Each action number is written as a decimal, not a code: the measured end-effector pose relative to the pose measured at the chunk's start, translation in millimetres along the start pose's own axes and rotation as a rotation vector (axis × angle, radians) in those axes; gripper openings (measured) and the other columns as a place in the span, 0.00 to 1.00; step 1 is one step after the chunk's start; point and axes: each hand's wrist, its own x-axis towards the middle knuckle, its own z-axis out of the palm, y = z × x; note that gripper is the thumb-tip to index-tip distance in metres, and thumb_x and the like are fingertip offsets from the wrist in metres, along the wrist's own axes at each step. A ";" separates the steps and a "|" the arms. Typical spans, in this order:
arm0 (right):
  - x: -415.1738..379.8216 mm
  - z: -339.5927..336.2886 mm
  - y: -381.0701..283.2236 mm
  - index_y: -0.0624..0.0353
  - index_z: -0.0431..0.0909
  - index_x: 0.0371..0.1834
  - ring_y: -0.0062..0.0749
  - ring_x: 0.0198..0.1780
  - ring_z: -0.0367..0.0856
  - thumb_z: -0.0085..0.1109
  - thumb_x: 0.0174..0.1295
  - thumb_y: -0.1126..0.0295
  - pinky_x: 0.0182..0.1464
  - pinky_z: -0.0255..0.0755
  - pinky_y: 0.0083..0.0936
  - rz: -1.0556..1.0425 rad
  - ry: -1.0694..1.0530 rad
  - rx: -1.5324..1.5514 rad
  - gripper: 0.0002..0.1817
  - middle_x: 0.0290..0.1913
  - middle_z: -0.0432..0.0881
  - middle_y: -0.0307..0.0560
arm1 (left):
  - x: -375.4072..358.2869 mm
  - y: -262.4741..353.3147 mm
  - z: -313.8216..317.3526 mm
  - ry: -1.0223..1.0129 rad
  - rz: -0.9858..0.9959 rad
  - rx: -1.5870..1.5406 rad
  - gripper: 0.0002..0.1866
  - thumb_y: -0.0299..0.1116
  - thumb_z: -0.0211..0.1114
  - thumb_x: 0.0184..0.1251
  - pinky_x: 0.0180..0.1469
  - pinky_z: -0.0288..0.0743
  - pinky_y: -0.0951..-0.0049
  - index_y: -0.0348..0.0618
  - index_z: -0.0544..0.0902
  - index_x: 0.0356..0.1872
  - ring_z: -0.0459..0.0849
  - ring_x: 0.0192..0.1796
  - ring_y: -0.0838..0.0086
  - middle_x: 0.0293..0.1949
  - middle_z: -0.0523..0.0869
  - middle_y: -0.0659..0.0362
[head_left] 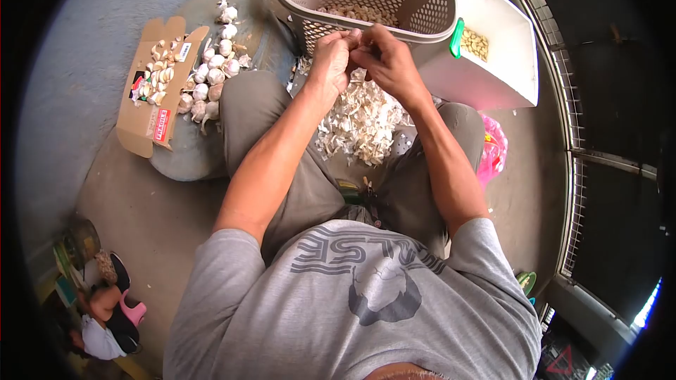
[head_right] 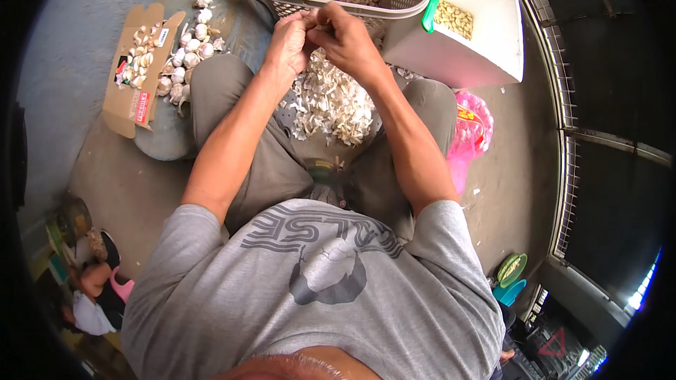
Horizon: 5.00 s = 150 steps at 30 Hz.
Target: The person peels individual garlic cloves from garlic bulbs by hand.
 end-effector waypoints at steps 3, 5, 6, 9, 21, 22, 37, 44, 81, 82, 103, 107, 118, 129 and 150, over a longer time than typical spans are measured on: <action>1.1 -15.7 -1.7 0.64 0.73 0.40 0.25 0.28 0.84 0.65 0.71 0.73 0.29 0.80 0.23 0.137 0.059 0.343 0.09 0.31 0.81 0.43 | -1.9 7.8 -0.5 -0.059 0.057 0.115 0.06 0.30 0.64 0.77 0.36 0.81 0.72 0.38 0.83 0.42 0.84 0.32 0.77 0.33 0.86 0.60; 2.3 -26.5 10.7 0.64 0.73 0.40 0.26 0.28 0.85 0.64 0.72 0.74 0.31 0.83 0.24 0.111 0.101 0.607 0.08 0.32 0.83 0.44 | -6.1 7.5 4.5 -0.108 0.129 0.220 0.08 0.32 0.64 0.77 0.34 0.78 0.76 0.38 0.85 0.47 0.82 0.30 0.81 0.32 0.85 0.63; 4.5 -29.5 12.9 0.66 0.75 0.42 0.26 0.30 0.86 0.63 0.72 0.74 0.33 0.84 0.24 0.126 0.145 0.656 0.07 0.34 0.84 0.45 | -7.9 7.6 9.3 -0.134 0.147 0.247 0.08 0.32 0.65 0.77 0.33 0.77 0.77 0.38 0.85 0.48 0.81 0.29 0.81 0.32 0.85 0.63; 9.3 -32.2 20.1 0.68 0.77 0.45 0.24 0.31 0.86 0.62 0.73 0.73 0.35 0.84 0.24 0.132 0.157 0.421 0.07 0.35 0.85 0.45 | -9.0 4.8 17.1 -0.179 0.200 0.380 0.10 0.34 0.64 0.78 0.31 0.75 0.80 0.39 0.87 0.47 0.81 0.28 0.82 0.31 0.87 0.63; 6.4 -18.3 14.7 0.66 0.73 0.39 0.28 0.26 0.83 0.59 0.74 0.76 0.30 0.83 0.27 0.143 0.041 0.538 0.07 0.30 0.83 0.47 | -7.7 7.5 4.3 -0.081 -0.035 0.027 0.12 0.34 0.60 0.80 0.27 0.72 0.80 0.38 0.84 0.37 0.76 0.25 0.82 0.29 0.83 0.63; 6.4 -17.1 15.6 0.65 0.72 0.39 0.28 0.26 0.84 0.59 0.74 0.75 0.30 0.83 0.28 0.152 0.062 0.625 0.07 0.30 0.83 0.48 | -10.2 8.8 7.8 -0.076 0.020 0.102 0.12 0.34 0.60 0.80 0.28 0.72 0.81 0.38 0.84 0.37 0.76 0.25 0.83 0.29 0.83 0.63; 6.6 -22.9 19.2 0.67 0.80 0.45 0.18 0.30 0.80 0.63 0.70 0.78 0.32 0.75 0.18 0.174 0.066 0.171 0.05 0.33 0.85 0.41 | -15.7 13.4 15.3 -0.063 0.122 0.507 0.12 0.37 0.61 0.79 0.21 0.69 0.82 0.41 0.83 0.37 0.75 0.22 0.86 0.27 0.80 0.65; 2.1 -21.0 18.2 0.67 0.80 0.43 0.17 0.29 0.77 0.63 0.67 0.81 0.31 0.73 0.20 0.172 0.084 0.052 0.04 0.30 0.83 0.39 | 10.7 -8.1 -2.3 -0.096 0.433 0.789 0.11 0.32 0.61 0.75 0.22 0.72 0.75 0.36 0.81 0.33 0.76 0.22 0.80 0.25 0.81 0.62; -0.8 -11.2 16.7 0.68 0.82 0.49 0.30 0.39 0.87 0.65 0.66 0.79 0.46 0.79 0.28 0.052 0.097 -0.205 0.10 0.38 0.89 0.47 | -4.5 2.1 7.1 -0.017 0.582 1.066 0.14 0.35 0.58 0.76 0.43 0.80 0.59 0.31 0.82 0.40 0.88 0.37 0.56 0.31 0.87 0.45; -0.3 -11.4 16.2 0.69 0.82 0.49 0.28 0.39 0.87 0.65 0.67 0.79 0.46 0.80 0.27 0.073 0.100 -0.124 0.09 0.38 0.89 0.46 | -3.3 1.4 7.4 -0.018 0.559 1.053 0.14 0.36 0.58 0.76 0.43 0.80 0.59 0.31 0.81 0.41 0.88 0.37 0.56 0.31 0.87 0.45; -2.4 -88.9 12.0 0.68 0.87 0.34 0.19 0.21 0.73 0.69 0.64 0.75 0.25 0.67 0.16 0.237 -0.361 0.772 0.06 0.27 0.85 0.45 | -21.5 5.8 13.8 -0.378 0.458 1.151 0.12 0.34 0.66 0.70 0.36 0.81 0.66 0.34 0.89 0.37 0.89 0.31 0.68 0.29 0.90 0.49; 13.5 -64.9 16.9 0.75 0.75 0.64 0.28 0.30 0.84 0.68 0.67 0.72 0.24 0.73 0.21 0.126 0.285 0.707 0.26 0.47 0.85 0.59 | -11.7 -0.5 11.3 -0.375 0.158 0.720 0.21 0.49 0.61 0.78 0.24 0.72 0.75 0.37 0.85 0.39 0.77 0.22 0.80 0.21 0.80 0.62; 6.0 -12.6 15.3 0.65 0.83 0.47 0.34 0.34 0.83 0.67 0.62 0.78 0.39 0.76 0.26 -0.100 0.042 -0.205 0.10 0.39 0.84 0.49 | -7.3 1.8 8.8 -0.226 0.032 0.291 0.38 0.67 0.49 0.78 0.28 0.71 0.75 0.39 0.73 0.66 0.76 0.28 0.80 0.28 0.79 0.64; 6.3 -32.7 24.3 0.65 0.82 0.48 0.15 0.32 0.79 0.67 0.70 0.73 0.36 0.73 0.16 0.169 0.058 0.331 0.09 0.34 0.86 0.38 | -5.7 4.1 8.6 -0.208 0.126 0.354 0.09 0.22 0.58 0.73 0.25 0.77 0.79 0.33 0.81 0.49 0.81 0.23 0.83 0.31 0.89 0.56; 9.0 -40.4 34.5 0.67 0.82 0.44 0.18 0.28 0.78 0.62 0.74 0.71 0.31 0.74 0.18 0.189 0.135 0.274 0.08 0.32 0.83 0.38 | -19.5 5.9 19.1 -0.234 0.718 1.016 0.10 0.28 0.68 0.70 0.34 0.80 0.66 0.31 0.86 0.46 0.86 0.29 0.67 0.31 0.89 0.50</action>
